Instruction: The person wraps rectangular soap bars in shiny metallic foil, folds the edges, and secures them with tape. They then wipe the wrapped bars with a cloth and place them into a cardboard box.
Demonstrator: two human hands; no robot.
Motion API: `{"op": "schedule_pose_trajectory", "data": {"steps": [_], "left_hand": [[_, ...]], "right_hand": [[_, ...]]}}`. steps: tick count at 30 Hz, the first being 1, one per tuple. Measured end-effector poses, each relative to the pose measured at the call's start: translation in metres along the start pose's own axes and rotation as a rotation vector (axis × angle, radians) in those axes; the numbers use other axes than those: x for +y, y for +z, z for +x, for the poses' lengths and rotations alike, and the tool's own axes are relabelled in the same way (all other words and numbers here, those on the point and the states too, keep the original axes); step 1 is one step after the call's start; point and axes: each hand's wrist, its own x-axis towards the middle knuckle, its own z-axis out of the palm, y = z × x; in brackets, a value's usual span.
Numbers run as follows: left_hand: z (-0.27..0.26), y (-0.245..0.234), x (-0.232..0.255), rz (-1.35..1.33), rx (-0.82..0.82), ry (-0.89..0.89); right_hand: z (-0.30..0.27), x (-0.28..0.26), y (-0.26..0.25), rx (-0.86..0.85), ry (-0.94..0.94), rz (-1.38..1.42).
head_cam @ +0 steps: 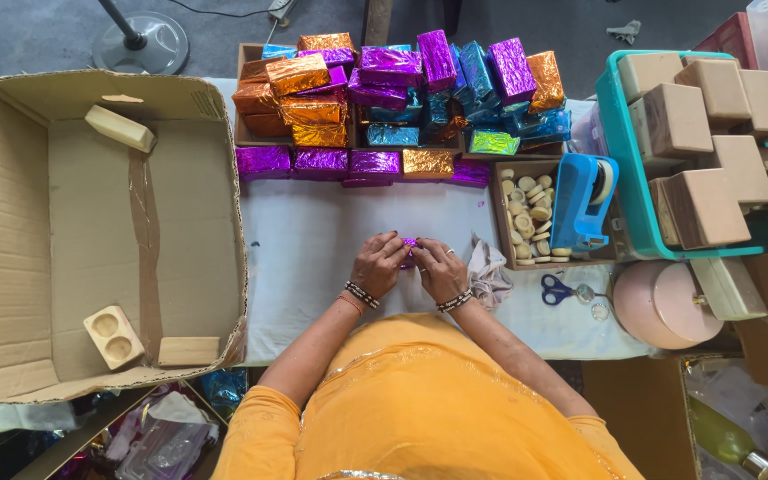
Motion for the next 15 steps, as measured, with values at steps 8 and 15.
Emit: {"op": "schedule_pose_trajectory", "data": {"steps": [8, 15], "left_hand": [[0.0082, -0.0017, 0.0048, -0.054, -0.067, -0.103], [0.0089, -0.0021, 0.0029, -0.052, -0.037, -0.071]], "right_hand": [[0.0029, 0.0002, -0.0057, -0.039, 0.004, -0.012], [0.0057, -0.0005, -0.0035, -0.013, 0.011, 0.006]]}}
